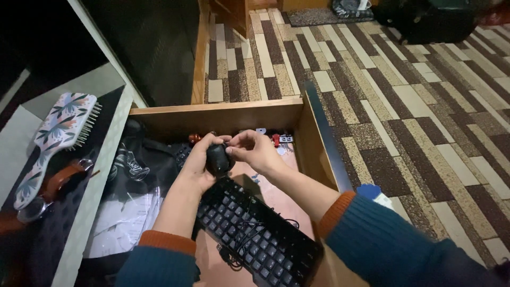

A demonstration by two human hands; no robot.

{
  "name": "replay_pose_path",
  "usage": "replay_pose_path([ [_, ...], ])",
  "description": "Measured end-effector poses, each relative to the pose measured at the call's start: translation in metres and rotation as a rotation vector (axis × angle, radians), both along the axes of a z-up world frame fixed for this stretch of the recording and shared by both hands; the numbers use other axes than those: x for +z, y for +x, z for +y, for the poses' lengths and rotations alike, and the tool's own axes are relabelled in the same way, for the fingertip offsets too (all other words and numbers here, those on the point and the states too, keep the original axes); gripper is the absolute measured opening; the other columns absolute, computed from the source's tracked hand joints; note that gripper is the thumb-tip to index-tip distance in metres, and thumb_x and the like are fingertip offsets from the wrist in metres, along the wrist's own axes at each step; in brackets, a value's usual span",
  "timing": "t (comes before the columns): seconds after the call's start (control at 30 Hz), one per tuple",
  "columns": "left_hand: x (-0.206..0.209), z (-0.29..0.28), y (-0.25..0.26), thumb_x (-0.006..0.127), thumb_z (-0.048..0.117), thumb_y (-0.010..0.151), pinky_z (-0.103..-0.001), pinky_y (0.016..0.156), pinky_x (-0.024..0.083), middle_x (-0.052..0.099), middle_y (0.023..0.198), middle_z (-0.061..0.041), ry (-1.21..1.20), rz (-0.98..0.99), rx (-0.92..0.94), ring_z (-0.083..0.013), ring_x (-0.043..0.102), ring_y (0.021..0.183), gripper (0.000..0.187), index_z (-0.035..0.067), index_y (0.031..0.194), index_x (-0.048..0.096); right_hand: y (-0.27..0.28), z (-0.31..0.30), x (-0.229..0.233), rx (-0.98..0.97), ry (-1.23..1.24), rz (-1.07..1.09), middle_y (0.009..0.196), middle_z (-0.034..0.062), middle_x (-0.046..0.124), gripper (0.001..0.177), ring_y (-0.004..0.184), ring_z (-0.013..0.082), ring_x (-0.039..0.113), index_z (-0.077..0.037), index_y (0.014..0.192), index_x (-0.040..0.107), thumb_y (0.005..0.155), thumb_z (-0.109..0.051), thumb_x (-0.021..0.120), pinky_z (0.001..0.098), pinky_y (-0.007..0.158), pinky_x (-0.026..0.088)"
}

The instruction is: The person organizes items in a drawer by placing small objects, a charger, a mouse, and papers into the drawer. They handle each item individually and arrange them neatly.

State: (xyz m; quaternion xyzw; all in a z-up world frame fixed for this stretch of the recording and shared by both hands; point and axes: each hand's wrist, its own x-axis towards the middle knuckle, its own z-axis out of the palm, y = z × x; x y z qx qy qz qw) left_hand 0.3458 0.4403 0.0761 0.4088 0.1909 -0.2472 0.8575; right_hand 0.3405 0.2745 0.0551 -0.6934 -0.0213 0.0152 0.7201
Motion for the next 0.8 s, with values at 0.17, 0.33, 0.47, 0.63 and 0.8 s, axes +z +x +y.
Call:
replay_pose_path([
  [0.17,0.028,-0.010,-0.017,0.063,0.014,0.079,-0.036,0.069,0.057,0.074,0.101,-0.015,-0.038,-0.031,0.012,-0.0136,0.065,0.076,0.031,0.008,0.108,0.074,-0.009,-0.012,0.017,0.086,-0.102,0.019,0.105,0.0199,0.075,0.036,0.099,0.0252,0.072,-0.001,0.119,0.072,0.086,-0.013,0.081,0.0395,0.082,0.064],
  [0.33,0.026,-0.023,-0.020,0.069,0.022,0.082,-0.037,0.065,0.057,0.074,0.098,-0.018,-0.041,-0.029,0.061,-0.0163,0.066,0.071,0.029,0.007,0.105,0.074,0.000,-0.023,0.001,0.162,-0.194,-0.006,0.101,0.0176,0.072,0.033,0.096,0.0218,0.070,-0.001,0.119,0.070,0.091,-0.019,0.076,0.0343,0.079,0.065],
  [0.47,-0.012,-0.025,0.004,0.069,0.026,0.083,-0.037,0.064,0.059,0.073,0.090,-0.024,-0.074,-0.031,0.099,-0.0208,0.068,0.068,0.027,0.002,0.096,0.074,0.004,-0.031,-0.003,0.234,-0.321,-0.010,0.101,0.0152,0.071,0.034,0.094,0.0238,0.072,-0.001,0.119,0.065,0.094,-0.022,0.072,0.0390,0.080,0.064],
  [0.63,-0.019,-0.037,0.006,0.067,0.029,0.086,-0.033,0.063,0.060,0.072,0.089,-0.026,-0.015,-0.053,0.126,-0.0223,0.070,0.067,0.029,0.002,0.095,0.074,-0.003,-0.045,0.006,0.234,-0.485,-0.039,0.098,0.0092,0.075,0.033,0.094,0.0243,0.075,-0.010,0.118,0.063,0.094,-0.031,0.071,0.0403,0.082,0.062],
  [0.8,-0.024,-0.051,0.012,0.065,0.033,0.087,-0.029,0.061,0.057,0.072,0.085,-0.023,-0.008,-0.061,0.118,-0.0230,0.070,0.066,0.034,0.001,0.092,0.075,-0.009,-0.056,0.017,0.252,-0.510,-0.072,0.099,0.0105,0.073,0.031,0.096,0.0253,0.073,-0.010,0.115,0.060,0.094,-0.031,0.069,0.0390,0.084,0.061],
])
